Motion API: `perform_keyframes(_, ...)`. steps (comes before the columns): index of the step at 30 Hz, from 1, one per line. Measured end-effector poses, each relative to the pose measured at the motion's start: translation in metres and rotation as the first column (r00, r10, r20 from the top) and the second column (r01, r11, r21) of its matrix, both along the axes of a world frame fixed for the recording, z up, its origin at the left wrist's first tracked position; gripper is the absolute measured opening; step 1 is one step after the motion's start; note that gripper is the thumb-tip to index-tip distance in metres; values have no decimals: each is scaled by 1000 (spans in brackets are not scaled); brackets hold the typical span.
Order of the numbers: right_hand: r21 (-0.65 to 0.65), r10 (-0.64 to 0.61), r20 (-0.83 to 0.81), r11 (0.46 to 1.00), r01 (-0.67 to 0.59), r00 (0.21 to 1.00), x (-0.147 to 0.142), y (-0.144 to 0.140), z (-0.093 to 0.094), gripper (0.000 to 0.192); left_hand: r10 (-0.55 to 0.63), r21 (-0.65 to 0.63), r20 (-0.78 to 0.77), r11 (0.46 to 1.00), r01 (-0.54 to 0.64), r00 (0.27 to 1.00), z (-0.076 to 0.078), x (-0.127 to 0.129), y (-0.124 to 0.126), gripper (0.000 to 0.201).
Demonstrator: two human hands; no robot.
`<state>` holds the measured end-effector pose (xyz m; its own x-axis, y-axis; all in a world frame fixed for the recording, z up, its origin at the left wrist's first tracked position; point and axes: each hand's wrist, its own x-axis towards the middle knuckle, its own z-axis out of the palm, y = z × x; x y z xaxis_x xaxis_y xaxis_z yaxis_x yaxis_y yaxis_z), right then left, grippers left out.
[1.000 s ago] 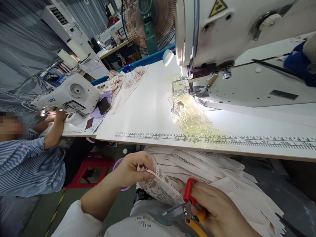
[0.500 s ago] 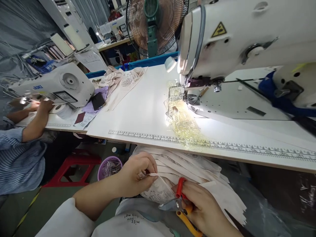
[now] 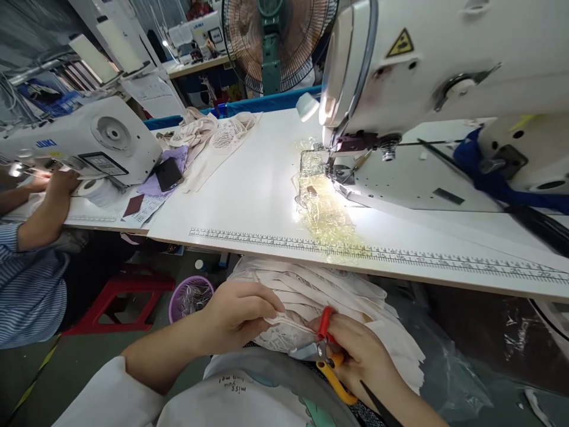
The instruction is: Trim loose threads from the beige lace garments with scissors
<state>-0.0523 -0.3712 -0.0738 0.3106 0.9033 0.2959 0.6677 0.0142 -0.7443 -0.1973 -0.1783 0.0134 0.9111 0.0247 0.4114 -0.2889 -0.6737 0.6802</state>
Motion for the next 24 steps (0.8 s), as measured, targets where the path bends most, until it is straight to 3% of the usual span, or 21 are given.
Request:
perform_keyframes(4,126,63,194,988,-89,979,-5,-1,1,34,-43,-102,-78,994,35,996,-3,-11,9,7)
perform_keyframes(8,129,81,324,983,-129,943,-11,-5,-3,30,-47,-177,-105,984,28,993,-8,-20,16,3)
perform_keyframes(12,99,58,266,991,-87,962,-16,-7,-8,27,-39,-216,-118,976,12,992,-13,-24,19,16)
perform_keyframes(16,96,72,259,990,-100,963,-18,-7,-6,30,-23,-222,-142,975,-9,990,-14,-25,20,15)
perform_keyframes(24,84,97,288,988,-126,953,-21,-1,3,25,-32,-161,-385,986,-32,922,2,-22,25,15)
